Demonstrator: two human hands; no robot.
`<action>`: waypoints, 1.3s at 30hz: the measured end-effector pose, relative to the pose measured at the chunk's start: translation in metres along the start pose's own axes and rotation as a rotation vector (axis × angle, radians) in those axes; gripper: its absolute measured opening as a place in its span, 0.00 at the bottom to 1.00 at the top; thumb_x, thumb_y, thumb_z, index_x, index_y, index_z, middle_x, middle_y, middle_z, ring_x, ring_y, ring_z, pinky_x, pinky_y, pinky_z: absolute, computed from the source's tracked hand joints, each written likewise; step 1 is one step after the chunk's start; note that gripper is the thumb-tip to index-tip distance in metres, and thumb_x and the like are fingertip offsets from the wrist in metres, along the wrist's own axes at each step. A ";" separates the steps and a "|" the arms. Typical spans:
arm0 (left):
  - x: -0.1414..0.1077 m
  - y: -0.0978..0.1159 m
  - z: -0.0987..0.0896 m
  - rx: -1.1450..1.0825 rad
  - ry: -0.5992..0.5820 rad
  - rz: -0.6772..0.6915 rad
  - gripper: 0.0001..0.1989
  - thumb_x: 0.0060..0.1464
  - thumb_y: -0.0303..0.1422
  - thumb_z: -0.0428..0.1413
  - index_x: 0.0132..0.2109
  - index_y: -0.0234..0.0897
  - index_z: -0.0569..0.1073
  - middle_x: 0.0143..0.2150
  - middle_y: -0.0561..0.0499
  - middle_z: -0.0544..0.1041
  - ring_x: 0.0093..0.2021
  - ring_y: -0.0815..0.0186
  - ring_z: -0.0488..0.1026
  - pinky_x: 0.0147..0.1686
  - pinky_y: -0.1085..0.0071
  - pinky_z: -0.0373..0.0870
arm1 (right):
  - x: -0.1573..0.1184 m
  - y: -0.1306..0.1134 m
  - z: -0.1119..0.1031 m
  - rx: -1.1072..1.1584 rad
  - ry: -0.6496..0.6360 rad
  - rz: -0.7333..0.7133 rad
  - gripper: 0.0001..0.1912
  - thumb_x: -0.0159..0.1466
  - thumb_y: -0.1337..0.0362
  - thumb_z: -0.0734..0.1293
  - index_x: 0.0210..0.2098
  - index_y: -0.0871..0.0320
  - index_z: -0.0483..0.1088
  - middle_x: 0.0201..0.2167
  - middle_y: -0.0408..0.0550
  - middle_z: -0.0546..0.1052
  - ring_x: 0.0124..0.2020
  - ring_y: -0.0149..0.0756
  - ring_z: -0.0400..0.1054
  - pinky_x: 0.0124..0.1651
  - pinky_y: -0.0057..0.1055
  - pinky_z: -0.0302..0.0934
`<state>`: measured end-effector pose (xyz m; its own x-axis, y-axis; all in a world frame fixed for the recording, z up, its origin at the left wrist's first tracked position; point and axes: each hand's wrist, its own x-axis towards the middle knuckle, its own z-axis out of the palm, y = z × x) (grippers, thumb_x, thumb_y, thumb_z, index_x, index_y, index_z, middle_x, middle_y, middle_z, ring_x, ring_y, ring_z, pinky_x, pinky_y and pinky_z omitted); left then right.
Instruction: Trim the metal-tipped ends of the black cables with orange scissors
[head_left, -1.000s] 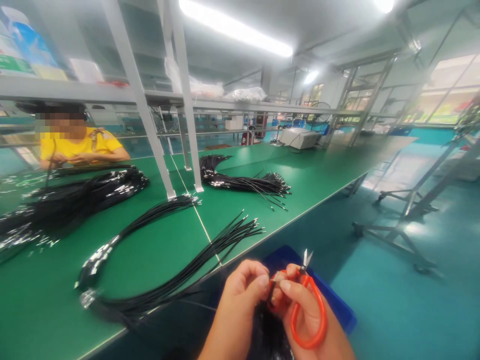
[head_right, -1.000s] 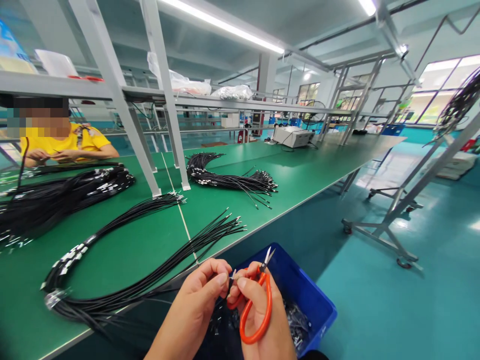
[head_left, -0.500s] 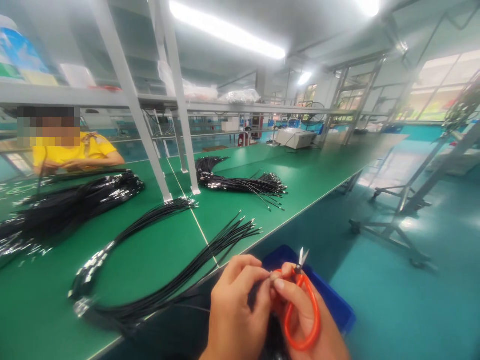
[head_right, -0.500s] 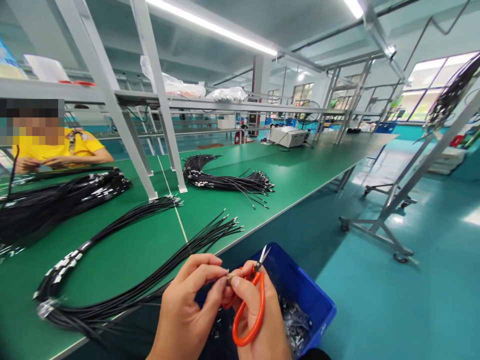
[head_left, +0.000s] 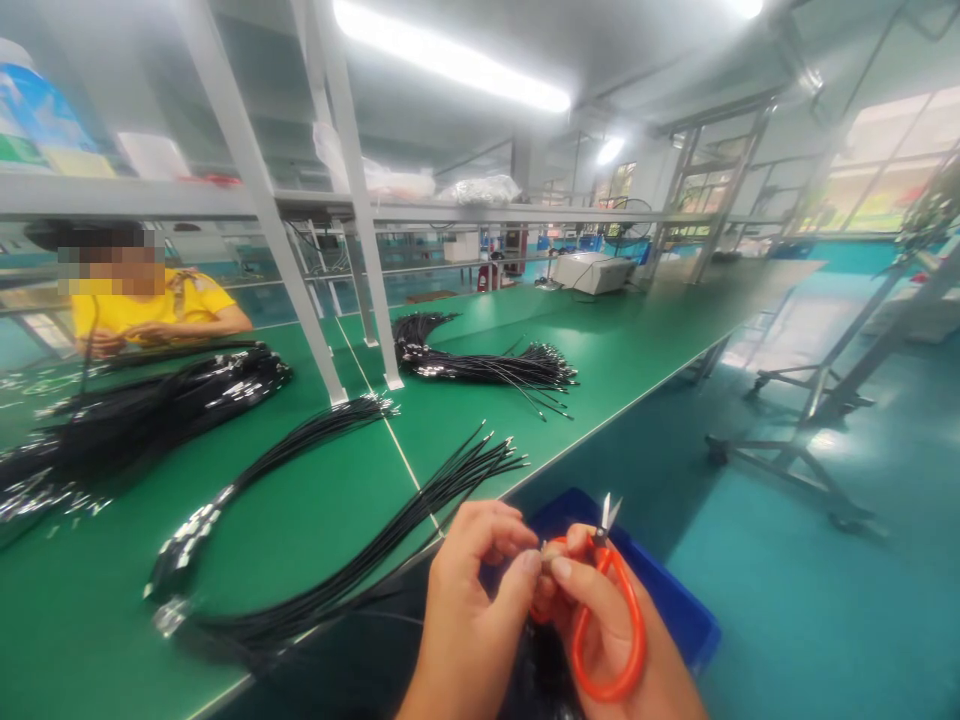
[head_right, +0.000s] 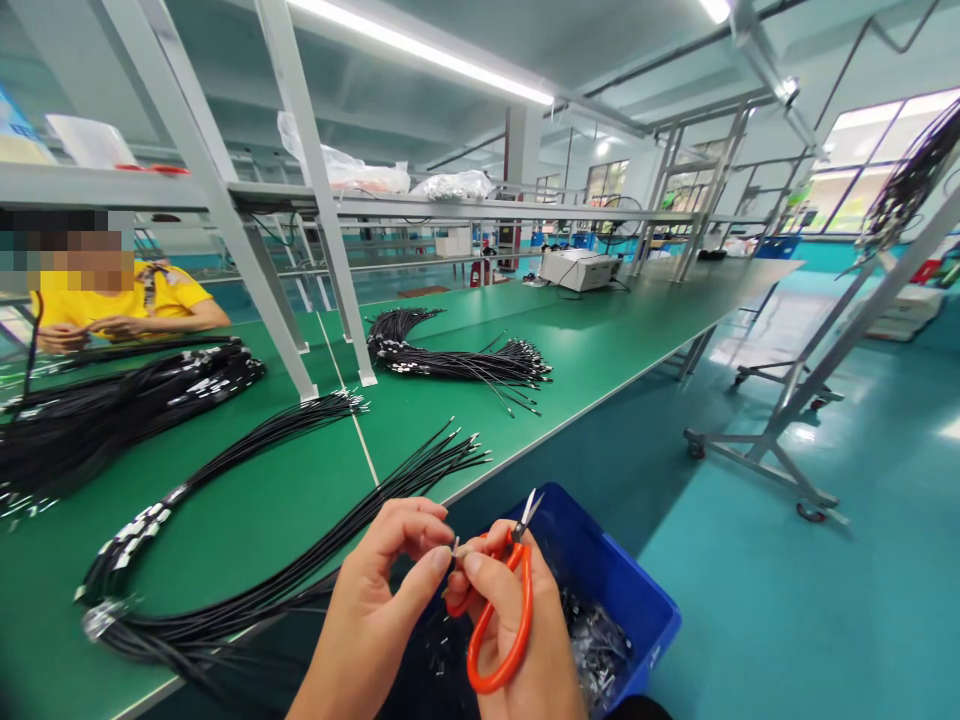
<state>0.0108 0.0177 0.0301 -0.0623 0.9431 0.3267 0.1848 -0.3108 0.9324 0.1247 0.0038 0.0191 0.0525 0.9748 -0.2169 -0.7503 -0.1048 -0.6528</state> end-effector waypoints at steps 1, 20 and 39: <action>0.000 0.000 -0.002 0.052 -0.024 0.030 0.05 0.50 0.26 0.55 0.28 0.38 0.73 0.35 0.50 0.75 0.35 0.63 0.72 0.37 0.71 0.67 | 0.000 -0.001 0.000 -0.001 0.004 0.002 0.10 0.47 0.68 0.76 0.27 0.55 0.73 0.25 0.42 0.76 0.27 0.33 0.69 0.33 0.29 0.66; -0.007 -0.011 -0.006 -0.169 -0.252 -0.213 0.04 0.51 0.33 0.59 0.33 0.37 0.75 0.29 0.50 0.79 0.30 0.62 0.74 0.32 0.71 0.70 | 0.005 0.001 0.010 0.040 0.011 -0.009 0.10 0.44 0.66 0.76 0.25 0.56 0.73 0.23 0.42 0.74 0.26 0.33 0.66 0.30 0.27 0.63; -0.007 -0.017 0.005 -0.459 -0.108 -0.392 0.18 0.40 0.42 0.66 0.23 0.33 0.70 0.17 0.57 0.66 0.18 0.75 0.58 0.18 0.79 0.53 | 0.006 -0.001 0.007 -0.130 0.044 -0.094 0.14 0.48 0.63 0.77 0.29 0.56 0.69 0.24 0.39 0.71 0.27 0.31 0.62 0.32 0.26 0.60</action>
<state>0.0134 0.0171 0.0110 0.0638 0.9967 -0.0496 -0.2749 0.0653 0.9593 0.1210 0.0116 0.0235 0.1493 0.9722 -0.1806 -0.6491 -0.0414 -0.7596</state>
